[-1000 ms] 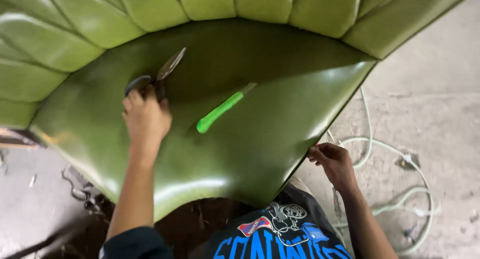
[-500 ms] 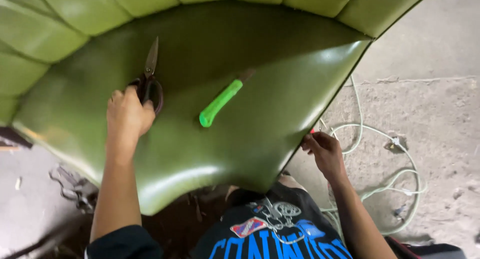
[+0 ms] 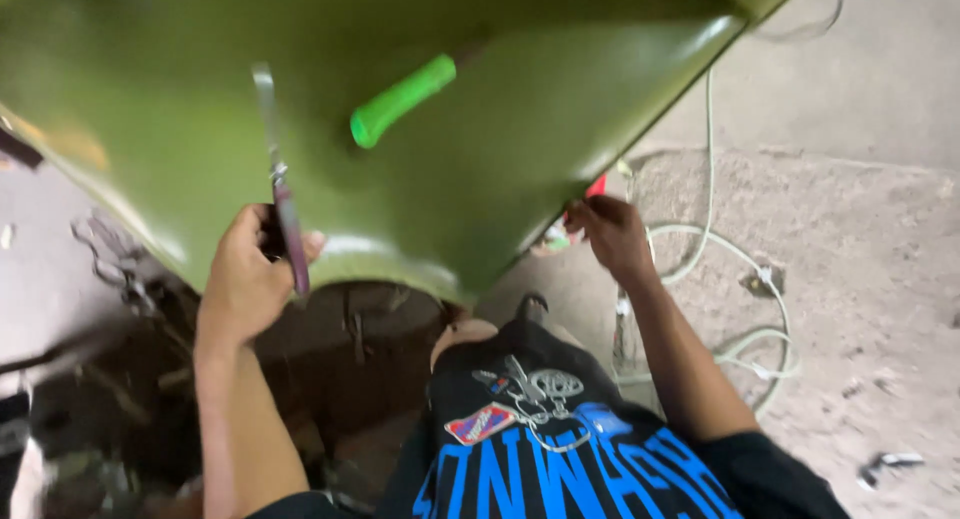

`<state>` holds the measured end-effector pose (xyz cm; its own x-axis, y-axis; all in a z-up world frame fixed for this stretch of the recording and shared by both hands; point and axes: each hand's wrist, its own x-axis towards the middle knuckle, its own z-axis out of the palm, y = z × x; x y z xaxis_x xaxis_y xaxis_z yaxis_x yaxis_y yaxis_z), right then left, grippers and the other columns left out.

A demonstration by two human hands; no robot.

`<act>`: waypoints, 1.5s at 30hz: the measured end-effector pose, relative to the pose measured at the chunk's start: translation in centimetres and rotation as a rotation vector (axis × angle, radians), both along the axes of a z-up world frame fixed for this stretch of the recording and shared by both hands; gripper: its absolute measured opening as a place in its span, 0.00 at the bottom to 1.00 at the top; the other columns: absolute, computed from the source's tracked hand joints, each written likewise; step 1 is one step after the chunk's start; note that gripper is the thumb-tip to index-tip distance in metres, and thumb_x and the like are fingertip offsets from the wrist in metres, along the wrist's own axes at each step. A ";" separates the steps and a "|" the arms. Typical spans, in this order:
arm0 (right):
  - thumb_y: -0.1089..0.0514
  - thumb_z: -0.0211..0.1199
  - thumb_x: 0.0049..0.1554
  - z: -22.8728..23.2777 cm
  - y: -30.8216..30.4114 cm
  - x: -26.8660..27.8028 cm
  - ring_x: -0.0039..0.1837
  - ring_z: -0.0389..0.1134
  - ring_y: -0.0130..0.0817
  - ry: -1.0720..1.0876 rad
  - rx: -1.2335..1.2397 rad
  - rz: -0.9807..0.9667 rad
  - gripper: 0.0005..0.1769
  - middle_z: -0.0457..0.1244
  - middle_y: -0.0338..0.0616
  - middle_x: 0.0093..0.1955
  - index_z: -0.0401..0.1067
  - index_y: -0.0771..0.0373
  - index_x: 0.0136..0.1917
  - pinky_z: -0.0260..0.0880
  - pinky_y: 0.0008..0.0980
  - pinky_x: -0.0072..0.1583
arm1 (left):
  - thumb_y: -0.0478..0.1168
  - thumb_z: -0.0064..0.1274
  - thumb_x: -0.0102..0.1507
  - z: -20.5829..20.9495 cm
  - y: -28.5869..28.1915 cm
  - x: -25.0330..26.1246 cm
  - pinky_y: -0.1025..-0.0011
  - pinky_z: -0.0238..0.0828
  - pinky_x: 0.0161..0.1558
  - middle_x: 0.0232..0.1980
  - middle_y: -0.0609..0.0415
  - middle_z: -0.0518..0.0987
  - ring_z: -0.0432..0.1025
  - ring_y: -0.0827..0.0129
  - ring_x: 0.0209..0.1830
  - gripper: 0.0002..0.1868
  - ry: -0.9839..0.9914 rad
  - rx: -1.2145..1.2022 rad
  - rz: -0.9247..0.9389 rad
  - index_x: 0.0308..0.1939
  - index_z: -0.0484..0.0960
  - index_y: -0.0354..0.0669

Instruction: Removing old staples and trimming fabric from a green upholstered chair using a utility knife and scissors.

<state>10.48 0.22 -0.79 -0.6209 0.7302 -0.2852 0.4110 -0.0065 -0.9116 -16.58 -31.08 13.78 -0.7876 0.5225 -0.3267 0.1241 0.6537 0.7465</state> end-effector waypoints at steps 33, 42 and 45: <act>0.44 0.69 0.55 0.0 -5.0 0.3 0.43 0.71 0.33 -0.102 -0.081 -0.041 0.18 0.71 0.46 0.37 0.81 0.61 0.47 0.68 0.28 0.44 | 0.37 0.62 0.62 -18.6 3.8 11.1 0.62 0.83 0.32 0.40 0.25 0.85 0.83 0.53 0.29 0.21 -1.199 0.364 -0.581 0.51 0.79 0.20; 0.44 0.68 0.58 2.7 -6.8 1.5 0.48 0.73 0.36 -0.150 -0.116 -0.024 0.21 0.71 0.51 0.42 0.80 0.65 0.50 0.70 0.28 0.49 | 0.32 0.61 0.60 -19.2 3.2 11.0 0.71 0.75 0.19 0.35 0.34 0.86 0.80 0.60 0.20 0.14 -0.977 0.283 -0.681 0.47 0.81 0.26; 0.40 0.67 0.60 3.3 -7.6 1.9 0.46 0.70 0.38 -0.242 -0.097 0.117 0.23 0.72 0.52 0.44 0.81 0.63 0.52 0.68 0.30 0.51 | 0.34 0.66 0.56 -17.8 1.9 10.4 0.76 0.68 0.13 0.26 0.42 0.84 0.79 0.64 0.19 0.15 -0.836 0.151 -0.715 0.44 0.82 0.32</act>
